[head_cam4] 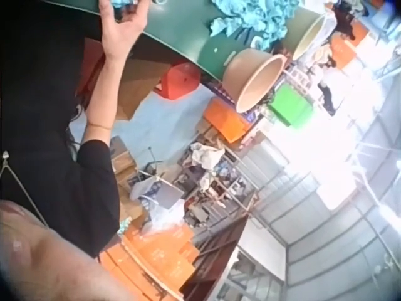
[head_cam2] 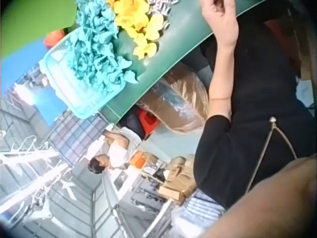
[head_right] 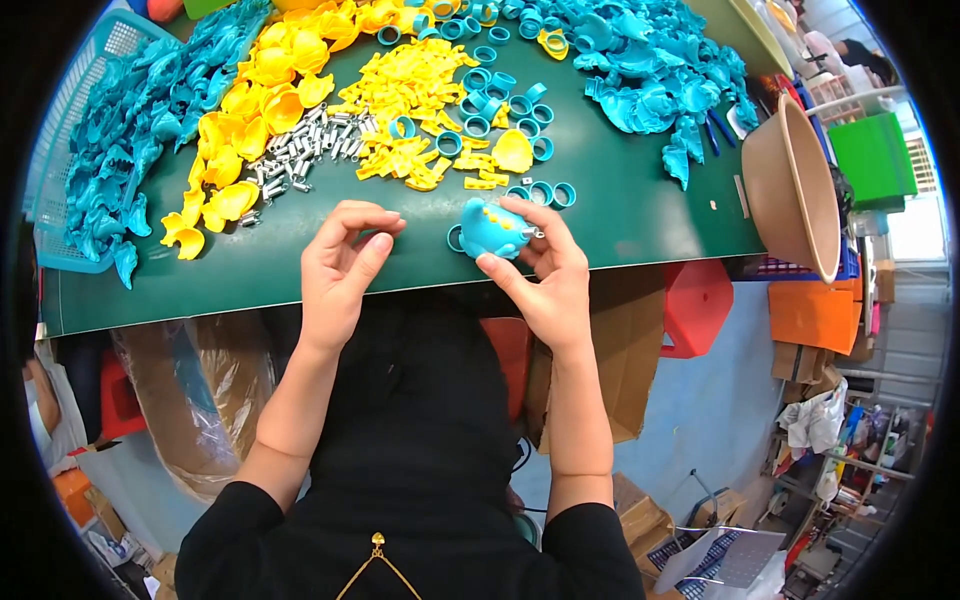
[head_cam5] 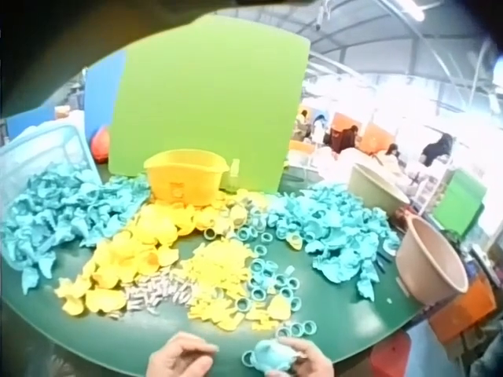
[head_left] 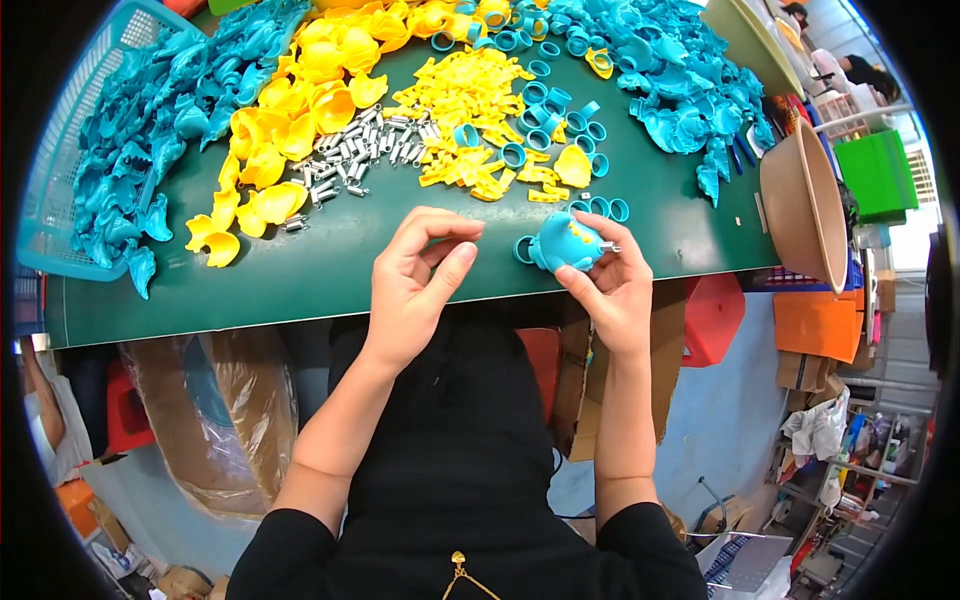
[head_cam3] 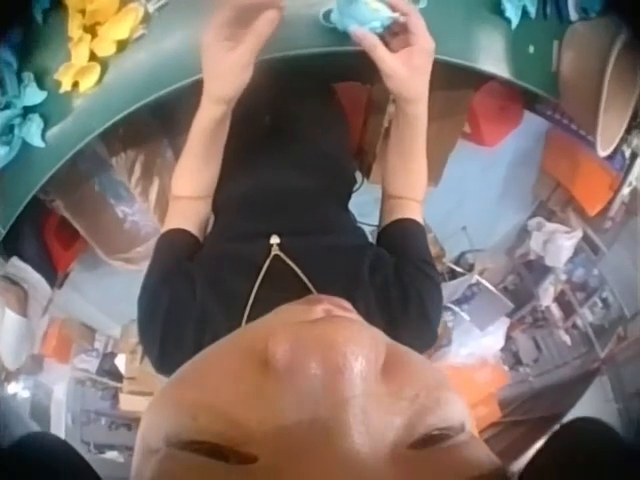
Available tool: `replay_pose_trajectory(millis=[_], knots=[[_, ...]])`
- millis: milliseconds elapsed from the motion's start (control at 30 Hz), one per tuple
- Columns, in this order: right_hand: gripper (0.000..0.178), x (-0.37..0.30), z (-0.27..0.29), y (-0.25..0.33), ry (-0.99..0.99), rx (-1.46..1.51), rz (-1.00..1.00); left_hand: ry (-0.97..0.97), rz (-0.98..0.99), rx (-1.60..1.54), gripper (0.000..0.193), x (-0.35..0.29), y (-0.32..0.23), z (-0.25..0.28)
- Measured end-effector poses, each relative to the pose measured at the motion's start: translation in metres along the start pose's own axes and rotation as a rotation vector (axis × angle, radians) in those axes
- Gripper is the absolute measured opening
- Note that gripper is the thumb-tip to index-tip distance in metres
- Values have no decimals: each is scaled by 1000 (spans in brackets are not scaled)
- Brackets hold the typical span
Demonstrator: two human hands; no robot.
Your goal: Assembling small colorful plastic toy parts to create a figure at a workbench.
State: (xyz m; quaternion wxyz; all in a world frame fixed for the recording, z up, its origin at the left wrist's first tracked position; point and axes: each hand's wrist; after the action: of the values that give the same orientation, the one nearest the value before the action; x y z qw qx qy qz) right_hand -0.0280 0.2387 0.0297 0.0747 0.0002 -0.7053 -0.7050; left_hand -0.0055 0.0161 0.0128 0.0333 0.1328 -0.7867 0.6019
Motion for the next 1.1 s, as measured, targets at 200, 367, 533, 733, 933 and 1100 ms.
replay_pose_trajectory(millis=[200,367,533,733,933,1100], knots=[[54,5,-9,4,11,9,-30,20,63,-21,17,2,4,7],[46,7,-28,32,45,-408,150,132,121,61,39,9,-8,3],[48,8,-29,28,70,-599,221,223,231,20,31,32,-7,-7],[50,3,-15,16,85,-529,155,269,88,264,32,28,-8,-3],[54,-51,88,57,172,-1099,-53,-286,-394,857,18,-13,-78,110],[24,-51,44,71,-18,-1185,90,-575,-415,1582,18,-8,-103,218]])
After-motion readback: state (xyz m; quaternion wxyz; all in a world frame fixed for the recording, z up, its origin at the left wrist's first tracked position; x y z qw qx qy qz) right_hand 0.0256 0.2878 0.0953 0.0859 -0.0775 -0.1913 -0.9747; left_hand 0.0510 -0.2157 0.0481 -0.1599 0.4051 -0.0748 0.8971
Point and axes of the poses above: each hand's wrist, its own x-axis towards the middle knuckle, its own z-axis out of the back of the hand, y = z × x, and after that the axes turned 6 degrees about -y, right-handed
